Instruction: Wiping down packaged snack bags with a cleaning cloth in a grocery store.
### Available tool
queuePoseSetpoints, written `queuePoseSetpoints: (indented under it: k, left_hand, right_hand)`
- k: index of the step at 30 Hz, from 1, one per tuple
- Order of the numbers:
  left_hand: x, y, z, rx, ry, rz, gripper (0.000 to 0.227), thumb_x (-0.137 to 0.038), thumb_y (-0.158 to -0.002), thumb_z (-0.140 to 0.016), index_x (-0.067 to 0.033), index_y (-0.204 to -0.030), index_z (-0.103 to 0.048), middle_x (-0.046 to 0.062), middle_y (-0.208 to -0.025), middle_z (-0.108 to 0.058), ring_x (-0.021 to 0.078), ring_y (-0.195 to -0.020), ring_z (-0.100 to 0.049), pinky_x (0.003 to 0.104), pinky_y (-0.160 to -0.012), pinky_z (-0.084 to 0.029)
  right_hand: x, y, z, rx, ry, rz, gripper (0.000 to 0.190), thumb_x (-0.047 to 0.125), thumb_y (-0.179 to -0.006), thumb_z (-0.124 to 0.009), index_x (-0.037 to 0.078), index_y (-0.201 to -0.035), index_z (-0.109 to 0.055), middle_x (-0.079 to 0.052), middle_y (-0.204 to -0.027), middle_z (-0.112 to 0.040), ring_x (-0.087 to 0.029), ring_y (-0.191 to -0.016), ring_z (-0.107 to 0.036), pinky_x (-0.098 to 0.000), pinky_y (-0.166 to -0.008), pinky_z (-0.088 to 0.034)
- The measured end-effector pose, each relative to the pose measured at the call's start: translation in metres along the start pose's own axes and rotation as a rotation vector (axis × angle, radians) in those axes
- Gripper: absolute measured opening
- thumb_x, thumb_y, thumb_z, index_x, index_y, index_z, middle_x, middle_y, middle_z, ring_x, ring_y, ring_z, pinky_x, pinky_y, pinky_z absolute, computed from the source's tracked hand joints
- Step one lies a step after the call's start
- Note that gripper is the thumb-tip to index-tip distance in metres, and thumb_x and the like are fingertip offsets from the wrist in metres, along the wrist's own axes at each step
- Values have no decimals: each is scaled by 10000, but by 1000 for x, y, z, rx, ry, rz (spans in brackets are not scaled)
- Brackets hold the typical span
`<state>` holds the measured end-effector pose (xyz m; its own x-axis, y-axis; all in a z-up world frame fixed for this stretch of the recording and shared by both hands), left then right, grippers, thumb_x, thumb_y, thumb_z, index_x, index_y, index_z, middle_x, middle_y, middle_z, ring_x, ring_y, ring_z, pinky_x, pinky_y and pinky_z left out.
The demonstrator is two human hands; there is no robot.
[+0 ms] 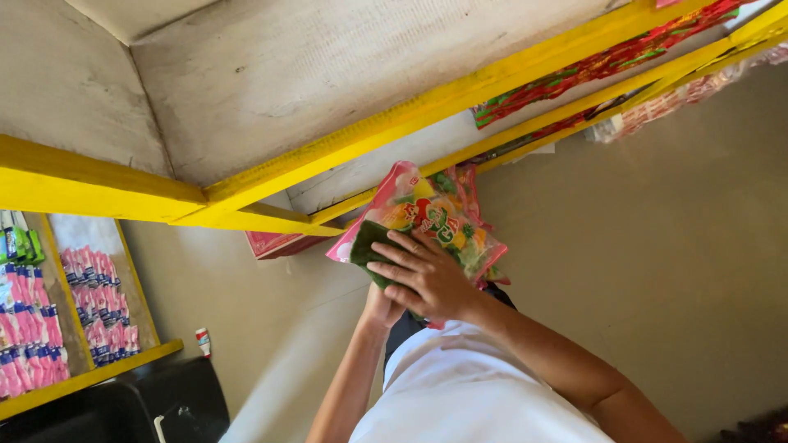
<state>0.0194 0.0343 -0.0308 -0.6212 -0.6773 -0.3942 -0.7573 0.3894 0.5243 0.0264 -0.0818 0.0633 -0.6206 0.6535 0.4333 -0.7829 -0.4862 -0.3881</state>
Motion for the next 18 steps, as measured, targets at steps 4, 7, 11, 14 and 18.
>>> queuePoseSetpoints:
  k: [4,7,11,14,18]
  left_hand:
    - [0,-14,8,37,-30,-98,500,-224,-1000,-539,-93,-1474,-447,264,-1345,-599,444,-1194,-614,634,-975,-507]
    - [0,-9,-1,55,-50,-198,550,-152,-1023,-509,-116,-1552,-362,281,-1392,-564,459,-1220,-593,647,-974,-504]
    - [11,-10,-16,-37,-152,-214,647,-193,-1001,-562,-159,-1586,-286,287,-1377,-578,422,-1191,-624,587,-938,-539]
    - [24,-21,-13,-33,-251,-273,552,-149,-998,-574,-113,-1528,-424,208,-1246,-678,311,-1090,-680,521,-923,-565]
    - [-38,14,-126,-49,-726,-378,357,-262,-1036,-550,-5,-982,-793,111,-897,-760,173,-876,-664,406,-900,-561]
  right_hand:
    - [-50,3,-3,-21,-101,-54,495,462,-1088,-312,269,-1374,-667,-36,-1558,-516,-315,-1493,-361,-516,-1207,-227]
    - [-86,5,3,9,-171,-100,531,447,-1096,-260,266,-1495,-561,-89,-1572,-475,-359,-1497,-310,-563,-1199,-230]
    - [-123,-8,17,-77,-445,-350,583,424,-1121,-237,109,-1537,-497,-260,-1502,-503,-524,-1412,-380,-612,-1155,-303]
    - [-109,-3,22,-152,-468,-405,557,375,-1087,-379,102,-1566,-461,-301,-1515,-460,-534,-1423,-353,-605,-1174,-264]
    - [-84,4,22,-203,-355,-95,490,340,-1050,-497,144,-1493,-568,-198,-1579,-446,-462,-1494,-300,-565,-1197,-247]
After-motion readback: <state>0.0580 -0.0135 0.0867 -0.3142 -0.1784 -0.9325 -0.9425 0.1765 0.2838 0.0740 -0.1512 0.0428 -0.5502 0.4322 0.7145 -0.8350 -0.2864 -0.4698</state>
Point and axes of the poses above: each hand's wrist, its own y-axis away from the middle knuckle, its own z-axis out of the back of the hand, x = y × z, the point moved 1 cm from there along -y, towards the middle knuckle
